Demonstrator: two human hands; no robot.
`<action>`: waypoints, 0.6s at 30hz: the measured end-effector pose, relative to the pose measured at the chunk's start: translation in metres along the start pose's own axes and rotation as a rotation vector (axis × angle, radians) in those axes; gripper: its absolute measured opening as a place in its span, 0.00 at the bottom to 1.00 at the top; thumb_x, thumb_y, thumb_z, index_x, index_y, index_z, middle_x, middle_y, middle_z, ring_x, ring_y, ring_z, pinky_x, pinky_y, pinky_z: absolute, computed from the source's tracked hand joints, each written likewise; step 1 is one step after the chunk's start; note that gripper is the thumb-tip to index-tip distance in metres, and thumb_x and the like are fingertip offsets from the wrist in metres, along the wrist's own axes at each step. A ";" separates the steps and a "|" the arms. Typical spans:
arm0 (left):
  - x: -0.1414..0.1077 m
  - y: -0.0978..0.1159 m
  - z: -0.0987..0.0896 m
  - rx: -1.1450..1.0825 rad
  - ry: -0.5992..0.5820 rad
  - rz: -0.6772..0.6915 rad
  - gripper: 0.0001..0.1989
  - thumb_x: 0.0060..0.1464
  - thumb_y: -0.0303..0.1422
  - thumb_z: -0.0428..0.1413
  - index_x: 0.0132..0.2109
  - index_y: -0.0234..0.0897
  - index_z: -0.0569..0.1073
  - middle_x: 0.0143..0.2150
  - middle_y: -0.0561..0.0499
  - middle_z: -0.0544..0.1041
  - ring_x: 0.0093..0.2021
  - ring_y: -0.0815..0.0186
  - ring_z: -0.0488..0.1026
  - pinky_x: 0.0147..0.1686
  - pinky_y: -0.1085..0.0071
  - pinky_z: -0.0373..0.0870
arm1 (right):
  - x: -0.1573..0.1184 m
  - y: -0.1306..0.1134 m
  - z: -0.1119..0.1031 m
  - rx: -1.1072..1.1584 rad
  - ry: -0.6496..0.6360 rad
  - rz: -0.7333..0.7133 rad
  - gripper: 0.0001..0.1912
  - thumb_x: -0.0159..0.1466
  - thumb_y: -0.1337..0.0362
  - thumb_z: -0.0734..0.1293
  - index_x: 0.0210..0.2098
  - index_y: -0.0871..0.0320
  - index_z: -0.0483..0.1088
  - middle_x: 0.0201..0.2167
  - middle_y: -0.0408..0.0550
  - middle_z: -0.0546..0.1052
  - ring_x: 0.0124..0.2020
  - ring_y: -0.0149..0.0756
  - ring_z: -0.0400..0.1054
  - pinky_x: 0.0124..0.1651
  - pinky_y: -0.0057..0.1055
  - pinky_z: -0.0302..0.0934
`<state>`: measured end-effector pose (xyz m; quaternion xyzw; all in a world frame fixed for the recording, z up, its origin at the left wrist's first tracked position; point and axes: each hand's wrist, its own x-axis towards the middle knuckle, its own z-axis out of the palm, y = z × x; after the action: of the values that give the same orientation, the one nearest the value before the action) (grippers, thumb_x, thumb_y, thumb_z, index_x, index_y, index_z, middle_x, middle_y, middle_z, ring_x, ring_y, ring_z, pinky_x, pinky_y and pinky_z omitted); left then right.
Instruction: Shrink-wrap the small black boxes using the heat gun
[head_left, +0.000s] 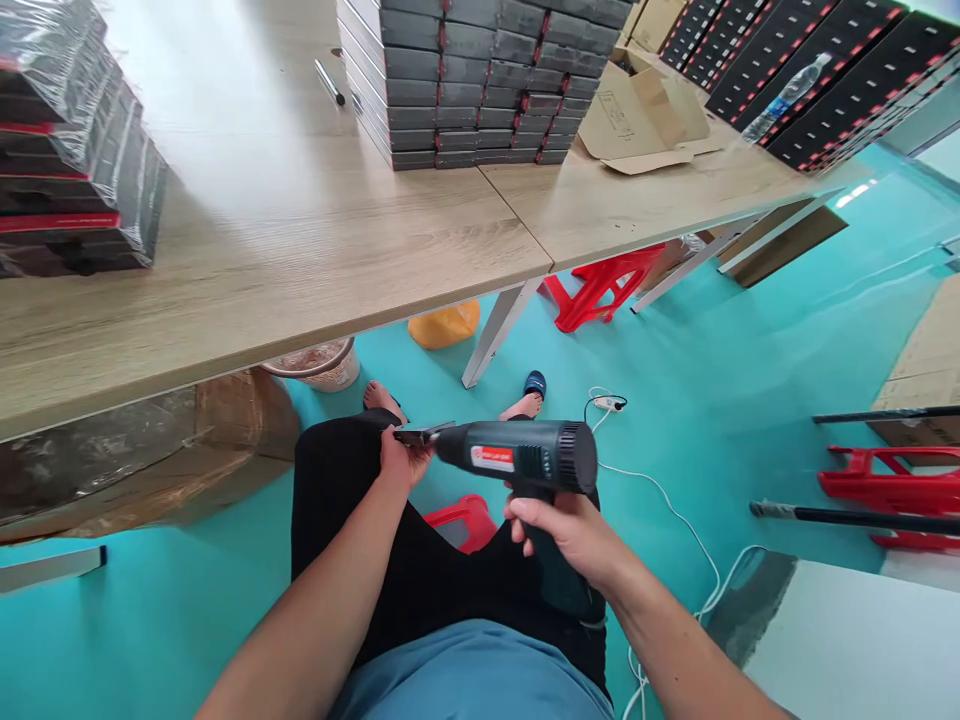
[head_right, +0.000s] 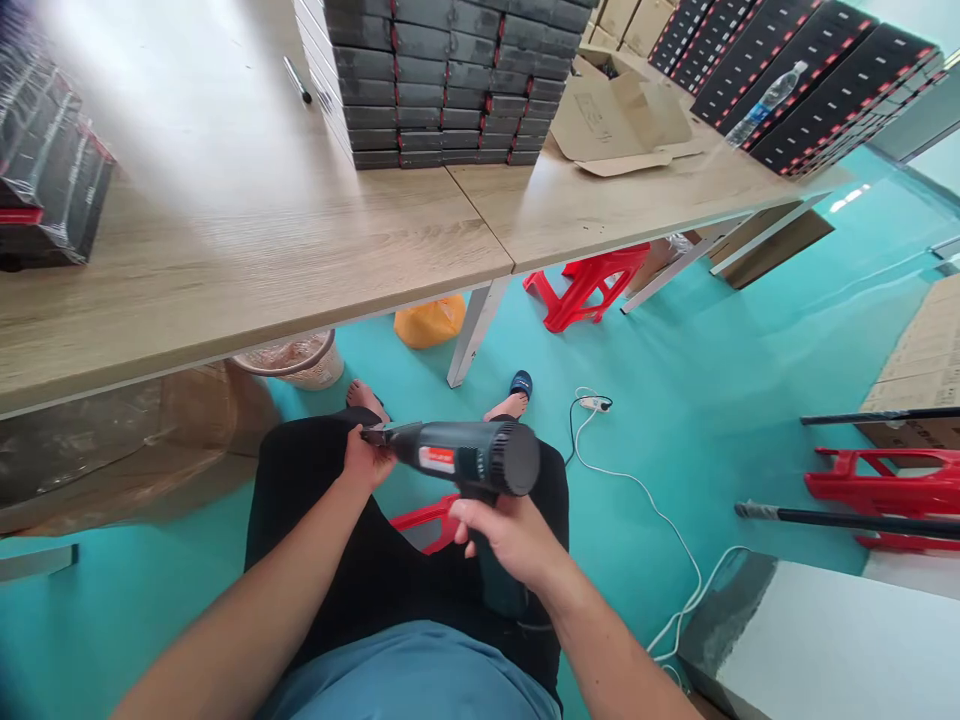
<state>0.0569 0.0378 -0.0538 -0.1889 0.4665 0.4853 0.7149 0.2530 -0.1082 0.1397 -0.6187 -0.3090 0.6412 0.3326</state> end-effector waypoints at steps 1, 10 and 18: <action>-0.001 0.000 0.000 -0.009 -0.007 0.011 0.14 0.65 0.39 0.46 0.40 0.35 0.71 0.29 0.47 0.74 0.25 0.61 0.75 0.25 0.66 0.77 | 0.000 0.000 0.001 -0.002 -0.047 -0.019 0.16 0.60 0.54 0.73 0.37 0.61 0.78 0.27 0.47 0.78 0.28 0.37 0.71 0.32 0.33 0.68; -0.011 0.005 0.001 -0.062 -0.063 0.035 0.11 0.53 0.31 0.50 0.43 0.34 0.73 0.34 0.44 0.77 0.34 0.55 0.79 0.33 0.58 0.81 | 0.010 0.001 -0.030 0.195 0.171 -0.005 0.21 0.55 0.54 0.77 0.42 0.62 0.77 0.32 0.49 0.80 0.28 0.36 0.72 0.27 0.30 0.69; -0.016 0.002 0.002 0.004 -0.109 0.018 0.17 0.53 0.31 0.52 0.49 0.31 0.74 0.42 0.38 0.80 0.41 0.50 0.81 0.35 0.58 0.81 | 0.006 0.011 -0.032 0.293 0.132 0.014 0.20 0.56 0.56 0.77 0.43 0.62 0.77 0.32 0.49 0.79 0.28 0.34 0.72 0.27 0.27 0.69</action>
<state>0.0546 0.0325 -0.0390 -0.1567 0.4297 0.5006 0.7350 0.2839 -0.1105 0.1263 -0.6065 -0.1851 0.6396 0.4344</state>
